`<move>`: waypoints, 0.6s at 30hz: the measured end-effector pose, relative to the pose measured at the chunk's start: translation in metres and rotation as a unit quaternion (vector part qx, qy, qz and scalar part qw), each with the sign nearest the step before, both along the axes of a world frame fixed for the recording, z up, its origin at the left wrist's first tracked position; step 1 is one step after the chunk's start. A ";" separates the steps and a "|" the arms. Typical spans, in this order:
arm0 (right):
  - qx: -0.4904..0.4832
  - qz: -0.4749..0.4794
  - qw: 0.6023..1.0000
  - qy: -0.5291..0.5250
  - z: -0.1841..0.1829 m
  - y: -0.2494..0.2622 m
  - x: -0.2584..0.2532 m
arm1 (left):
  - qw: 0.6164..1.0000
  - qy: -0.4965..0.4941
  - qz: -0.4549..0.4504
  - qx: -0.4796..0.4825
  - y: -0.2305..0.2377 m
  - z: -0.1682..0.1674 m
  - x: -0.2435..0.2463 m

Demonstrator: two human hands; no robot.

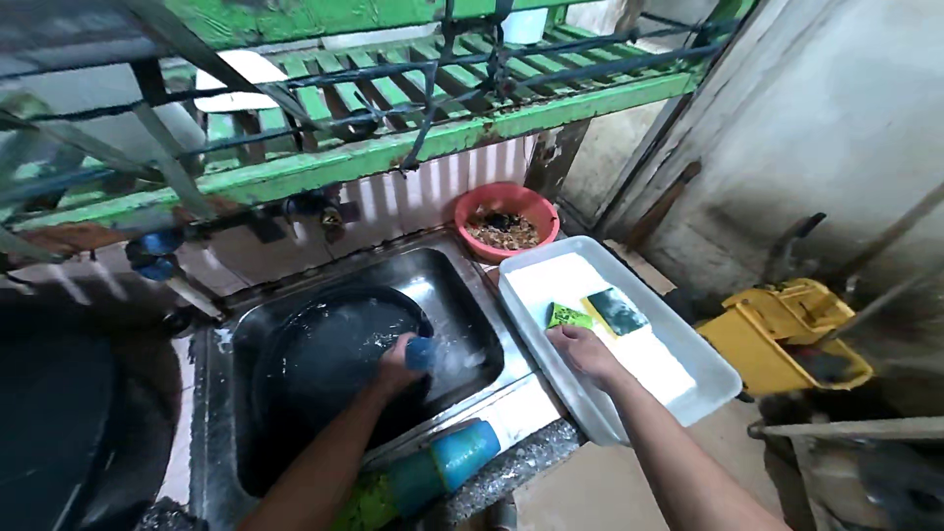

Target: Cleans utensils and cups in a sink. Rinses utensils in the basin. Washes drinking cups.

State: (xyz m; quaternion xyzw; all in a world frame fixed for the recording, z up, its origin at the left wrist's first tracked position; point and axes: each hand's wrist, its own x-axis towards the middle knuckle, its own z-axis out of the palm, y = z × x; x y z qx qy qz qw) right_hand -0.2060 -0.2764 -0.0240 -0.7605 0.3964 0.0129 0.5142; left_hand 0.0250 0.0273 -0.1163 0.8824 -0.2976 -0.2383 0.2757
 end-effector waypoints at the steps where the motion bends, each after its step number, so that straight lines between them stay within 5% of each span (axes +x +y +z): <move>1: 0.020 -0.009 0.999 -0.031 0.000 -0.001 0.004 | 0.999 -0.001 0.009 -0.035 -0.011 0.014 -0.005; 7: 0.154 -0.078 0.971 -0.165 0.017 -0.005 0.041 | 0.986 -0.075 -0.045 -0.140 -0.102 0.121 -0.034; 12: 0.229 -0.157 0.939 -0.203 0.029 -0.005 0.064 | 0.967 -0.198 -0.159 0.009 -0.181 0.182 -0.064; 18: 0.268 -0.234 0.914 -0.195 0.025 -0.022 0.063 | 0.889 -0.358 -0.257 0.127 -0.231 0.194 -0.073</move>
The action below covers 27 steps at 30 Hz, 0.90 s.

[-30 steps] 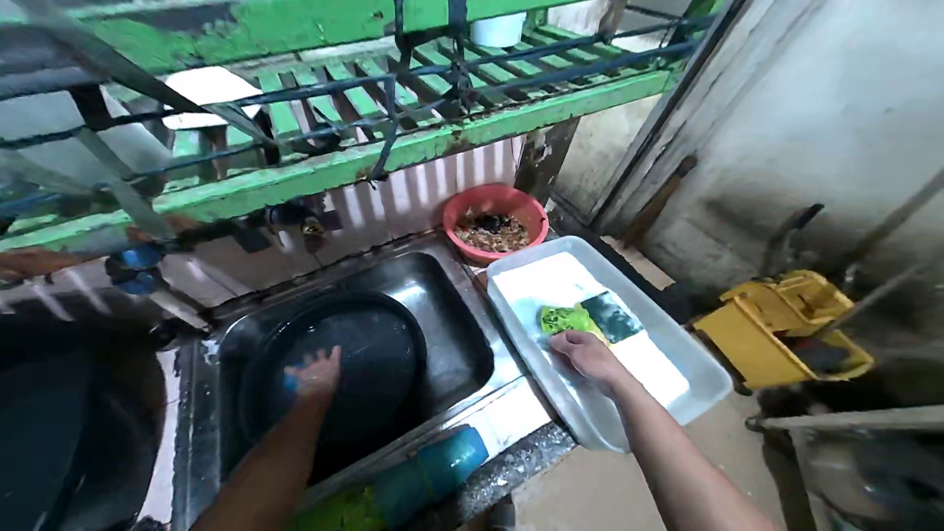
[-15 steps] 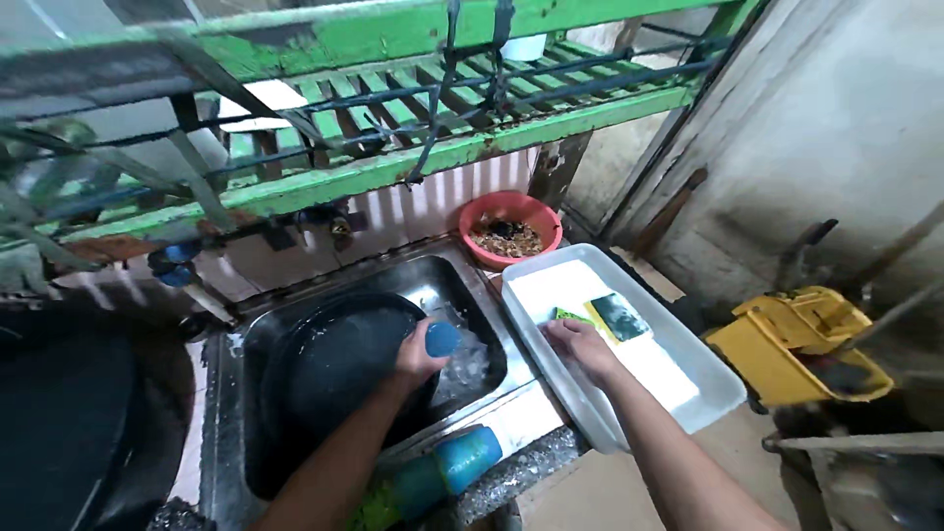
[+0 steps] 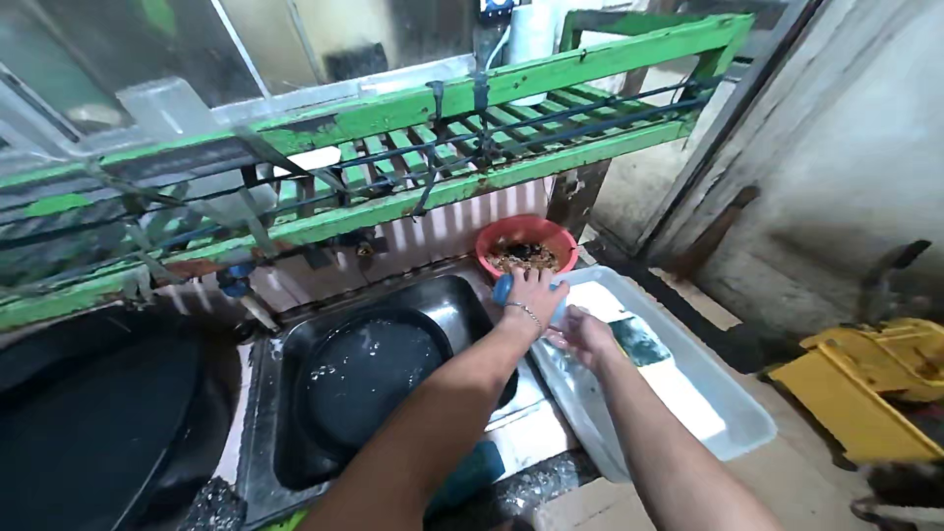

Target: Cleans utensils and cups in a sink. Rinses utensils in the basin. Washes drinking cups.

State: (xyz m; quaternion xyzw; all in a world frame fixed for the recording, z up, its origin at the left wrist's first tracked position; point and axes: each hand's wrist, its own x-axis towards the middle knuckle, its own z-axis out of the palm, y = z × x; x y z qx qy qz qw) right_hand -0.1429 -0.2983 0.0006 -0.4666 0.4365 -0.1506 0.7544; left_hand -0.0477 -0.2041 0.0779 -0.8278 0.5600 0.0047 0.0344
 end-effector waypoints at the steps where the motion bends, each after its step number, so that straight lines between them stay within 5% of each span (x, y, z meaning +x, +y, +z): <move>1: -0.008 0.025 1.000 0.004 -0.003 -0.005 -0.004 | 1.000 -0.005 0.010 -0.003 0.005 -0.003 0.007; 5: -0.099 0.149 0.982 0.064 -0.005 -0.006 -0.025 | 0.992 0.014 0.125 -0.005 0.085 -0.040 0.063; 10: -0.173 0.229 0.948 0.136 -0.007 0.005 -0.055 | 0.949 0.044 0.300 0.081 0.249 -0.139 0.132; 14: -0.208 0.253 0.928 0.177 -0.017 0.011 -0.070 | 0.916 0.120 0.362 0.123 0.314 -0.213 0.124; 21: -0.234 0.247 0.923 0.178 -0.024 0.013 -0.073 | 0.899 0.283 0.335 0.022 0.273 -0.224 0.077; 27: -0.207 0.266 0.935 0.107 -0.007 0.015 -0.061 | 0.864 0.345 0.310 -0.196 0.207 -0.144 0.057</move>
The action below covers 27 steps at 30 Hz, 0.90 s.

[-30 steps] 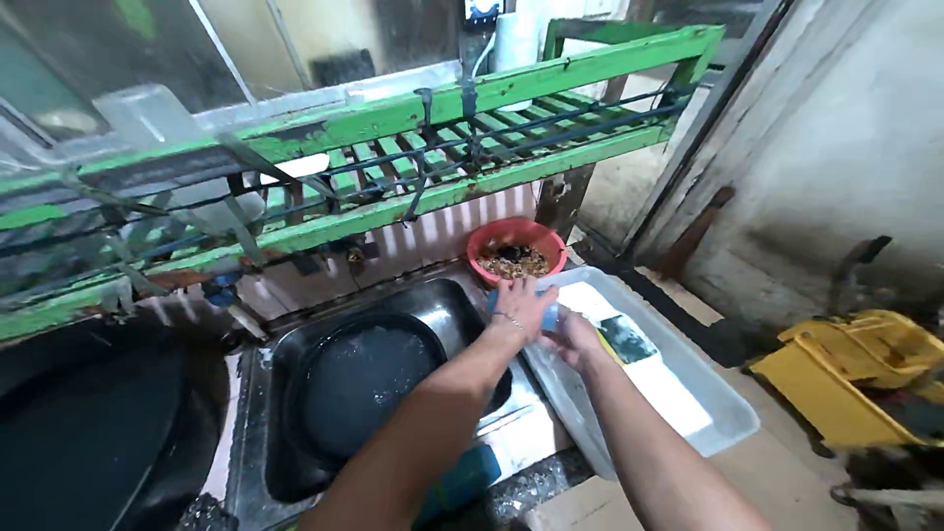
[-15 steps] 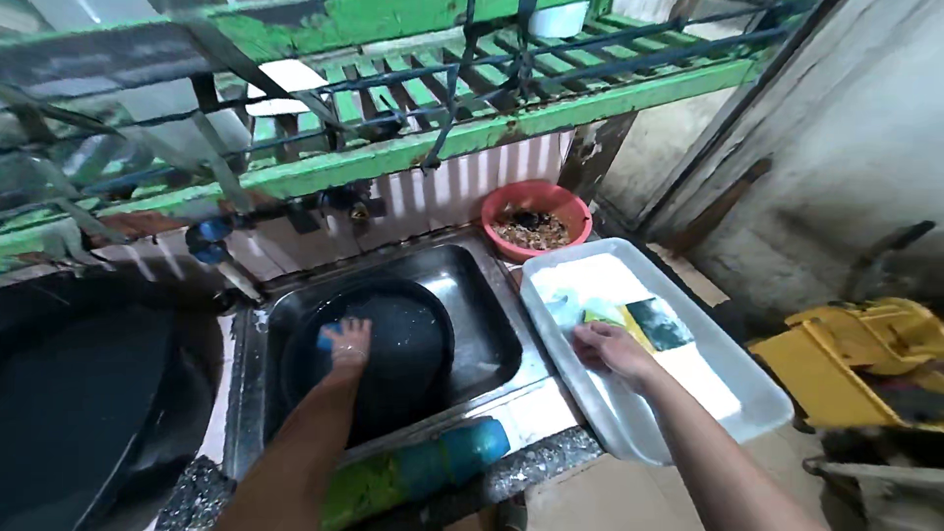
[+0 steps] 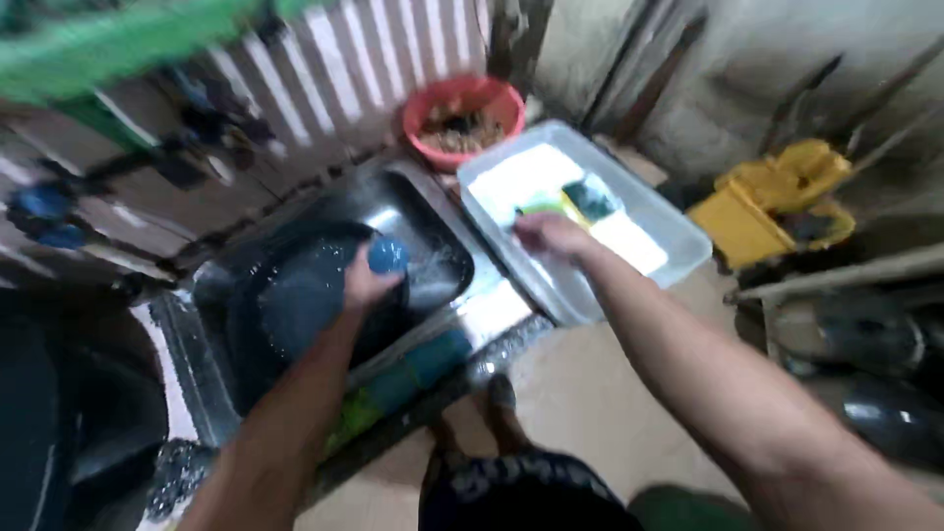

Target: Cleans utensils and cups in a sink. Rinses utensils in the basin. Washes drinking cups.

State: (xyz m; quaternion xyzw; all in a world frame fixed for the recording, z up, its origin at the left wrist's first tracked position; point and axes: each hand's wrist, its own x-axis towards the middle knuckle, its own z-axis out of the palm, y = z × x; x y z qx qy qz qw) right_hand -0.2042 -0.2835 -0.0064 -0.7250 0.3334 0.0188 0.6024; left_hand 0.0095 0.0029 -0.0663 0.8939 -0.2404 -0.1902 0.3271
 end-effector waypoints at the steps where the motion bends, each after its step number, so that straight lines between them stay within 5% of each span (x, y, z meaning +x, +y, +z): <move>1: 0.029 -0.012 0.999 -0.020 0.001 0.001 0.001 | 0.999 -0.004 -0.009 -0.041 -0.014 0.013 -0.006; 5: 0.106 -0.049 0.990 -0.081 0.023 -0.009 0.024 | 0.986 -0.090 -0.082 -0.113 -0.091 0.081 -0.025; 11: 0.215 -0.208 0.946 -0.128 0.029 -0.027 0.042 | 0.928 -0.246 -0.253 0.123 -0.188 0.139 -0.074; 16: 0.090 -0.173 0.978 -0.067 0.018 -0.046 0.033 | 0.860 -0.361 -0.313 0.182 -0.213 0.155 -0.082; 19: -0.012 -0.101 0.994 -0.032 0.016 -0.048 0.020 | 0.887 -0.352 -0.246 0.172 -0.170 0.139 -0.045; 23: -0.049 -0.058 0.997 0.009 0.016 -0.039 -0.006 | 0.938 -0.223 -0.099 0.246 -0.049 0.076 0.021; 27: -0.068 0.017 0.997 0.042 0.008 -0.032 -0.026 | 0.914 -0.104 -0.011 0.392 0.056 -0.010 0.051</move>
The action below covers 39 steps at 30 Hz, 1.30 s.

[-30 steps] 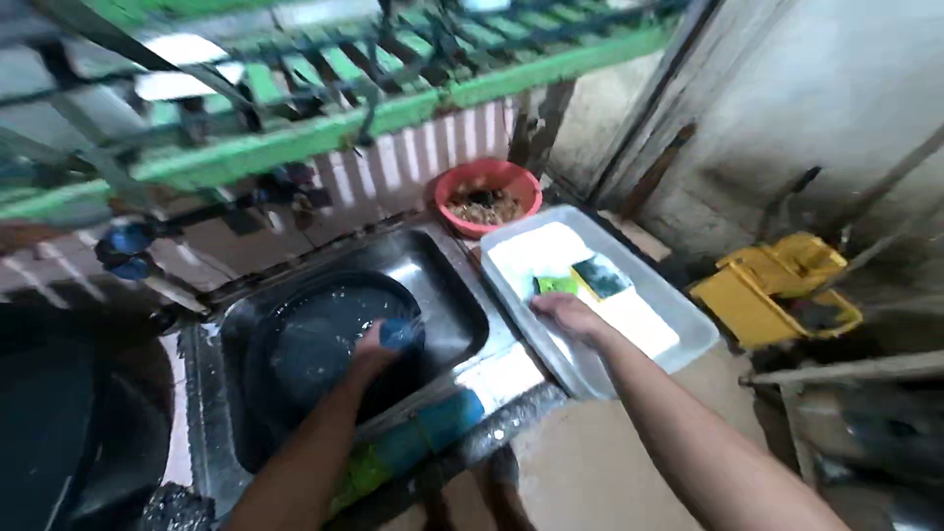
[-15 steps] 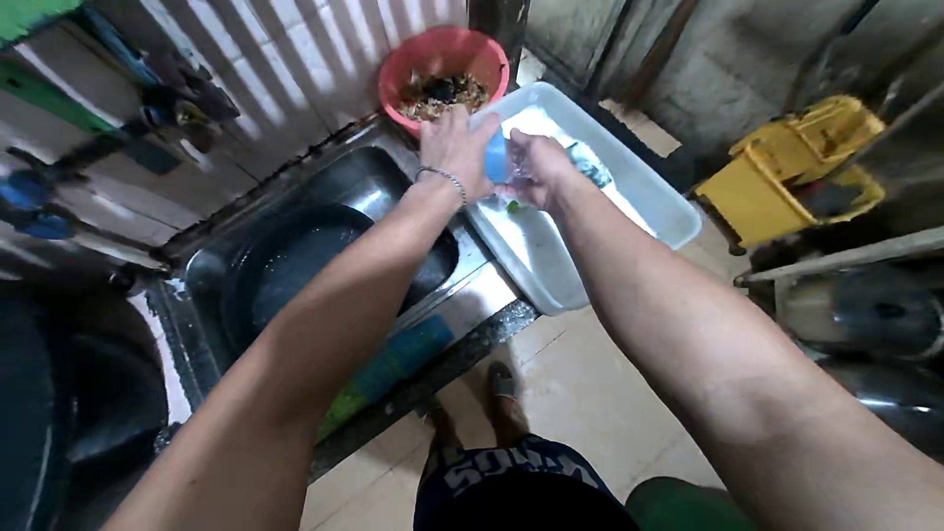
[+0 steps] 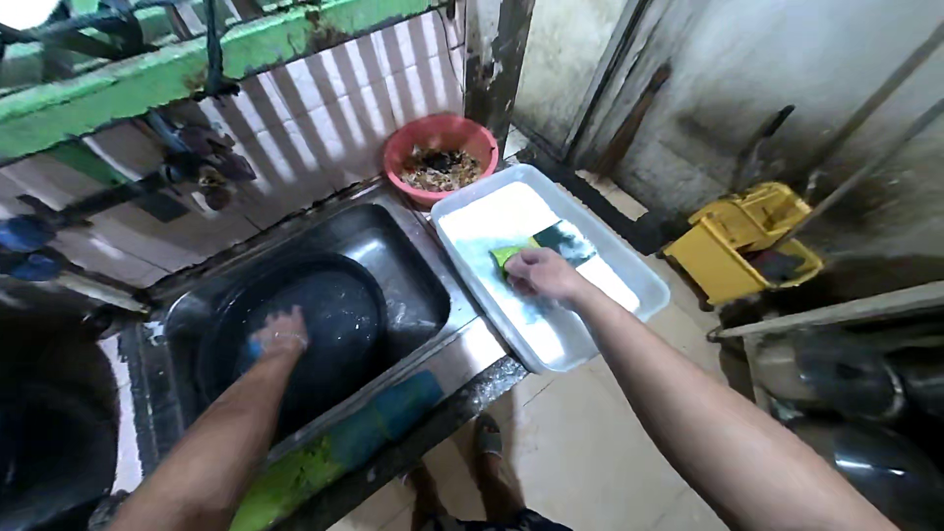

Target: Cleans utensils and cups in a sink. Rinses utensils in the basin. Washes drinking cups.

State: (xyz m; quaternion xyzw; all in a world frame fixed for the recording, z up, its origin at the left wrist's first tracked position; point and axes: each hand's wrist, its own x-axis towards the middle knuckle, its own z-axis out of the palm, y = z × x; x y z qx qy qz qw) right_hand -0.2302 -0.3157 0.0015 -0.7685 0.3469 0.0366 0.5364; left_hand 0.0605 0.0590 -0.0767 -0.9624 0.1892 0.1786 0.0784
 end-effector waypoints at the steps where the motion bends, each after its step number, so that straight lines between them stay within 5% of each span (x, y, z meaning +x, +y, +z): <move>1: 0.000 0.014 1.000 0.012 0.000 0.003 -0.003 | 0.999 0.017 0.028 0.029 0.012 -0.019 0.000; 4: -0.028 0.061 0.996 0.055 0.005 0.014 -0.007 | 0.997 0.050 0.047 0.021 0.022 -0.070 -0.008; 9: -0.038 0.059 0.996 0.057 -0.001 0.020 -0.002 | 0.980 0.061 0.084 -0.171 -0.025 -0.070 -0.030; 17: 0.076 -0.035 0.994 -0.072 0.007 0.018 0.040 | 0.905 0.040 -0.053 -0.420 -0.122 0.052 -0.063; 21: 0.167 -0.093 0.975 -0.116 0.021 0.019 0.065 | 0.926 0.023 -0.168 -0.337 -0.191 0.125 -0.093; 25: 0.208 -0.183 0.951 -0.139 0.026 0.010 0.076 | 0.928 -0.042 -0.310 -0.204 -0.247 0.157 -0.115; 33: 0.053 -0.154 0.983 -0.086 0.028 -0.019 0.059 | 0.893 -0.090 -0.417 -0.142 -0.309 0.169 -0.135; 39: -0.297 -0.135 0.940 -0.095 0.044 0.031 0.005 | 0.883 -0.036 -0.385 -0.265 -0.272 0.153 -0.149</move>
